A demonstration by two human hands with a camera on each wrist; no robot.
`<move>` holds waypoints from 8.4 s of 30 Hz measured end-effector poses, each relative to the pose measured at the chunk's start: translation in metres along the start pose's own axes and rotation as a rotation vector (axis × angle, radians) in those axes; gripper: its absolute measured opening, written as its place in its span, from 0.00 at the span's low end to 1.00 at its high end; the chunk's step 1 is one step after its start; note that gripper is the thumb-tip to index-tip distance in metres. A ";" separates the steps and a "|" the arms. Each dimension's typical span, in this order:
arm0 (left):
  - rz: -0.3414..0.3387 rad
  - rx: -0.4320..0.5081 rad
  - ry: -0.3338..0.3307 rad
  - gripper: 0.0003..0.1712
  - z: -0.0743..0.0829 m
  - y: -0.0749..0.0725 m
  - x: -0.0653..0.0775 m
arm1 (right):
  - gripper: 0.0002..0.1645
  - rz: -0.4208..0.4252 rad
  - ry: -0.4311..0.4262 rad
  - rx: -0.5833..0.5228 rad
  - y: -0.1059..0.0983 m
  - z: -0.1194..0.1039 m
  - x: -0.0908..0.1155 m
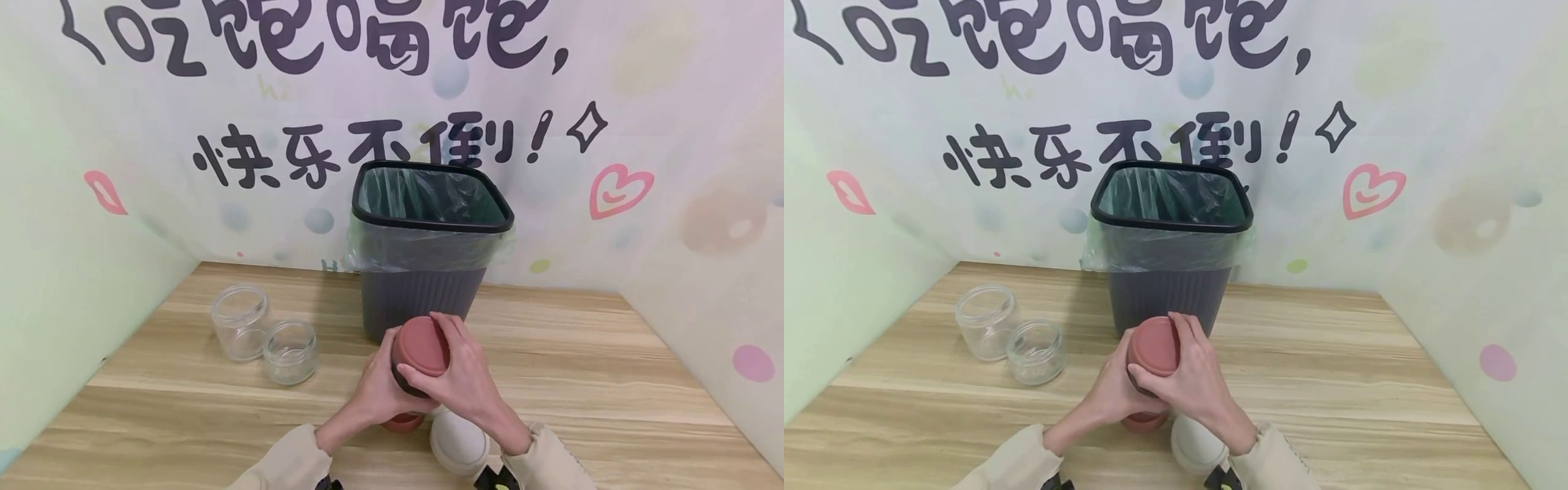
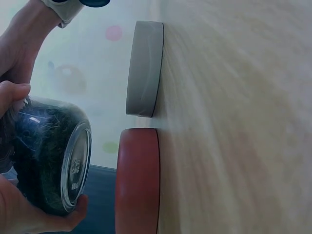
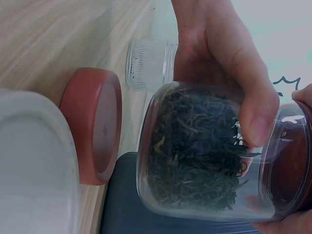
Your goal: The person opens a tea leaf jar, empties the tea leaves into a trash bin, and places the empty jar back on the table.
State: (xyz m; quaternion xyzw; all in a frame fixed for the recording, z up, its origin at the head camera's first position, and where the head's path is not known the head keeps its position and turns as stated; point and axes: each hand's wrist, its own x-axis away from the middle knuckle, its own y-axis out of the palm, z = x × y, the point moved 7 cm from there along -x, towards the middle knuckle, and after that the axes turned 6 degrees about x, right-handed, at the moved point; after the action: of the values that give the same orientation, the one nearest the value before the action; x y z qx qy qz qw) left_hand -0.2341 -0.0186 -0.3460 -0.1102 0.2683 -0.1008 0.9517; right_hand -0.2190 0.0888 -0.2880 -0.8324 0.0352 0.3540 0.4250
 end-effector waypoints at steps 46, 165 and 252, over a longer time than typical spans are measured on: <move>0.065 0.085 -0.047 0.50 0.001 -0.008 0.004 | 0.55 0.000 0.007 -0.044 -0.001 -0.005 0.001; 0.010 0.173 -0.088 0.49 -0.001 -0.008 0.000 | 0.55 -0.057 0.135 -0.164 -0.003 0.002 0.002; -0.053 0.168 -0.062 0.51 0.001 -0.004 0.001 | 0.50 -0.223 -0.002 -0.195 -0.005 0.000 -0.007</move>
State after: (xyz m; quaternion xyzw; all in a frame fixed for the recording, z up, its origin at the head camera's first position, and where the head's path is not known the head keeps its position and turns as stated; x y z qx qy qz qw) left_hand -0.2334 -0.0224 -0.3442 -0.0402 0.2264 -0.1447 0.9624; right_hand -0.2228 0.0901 -0.2804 -0.8680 -0.0922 0.3071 0.3790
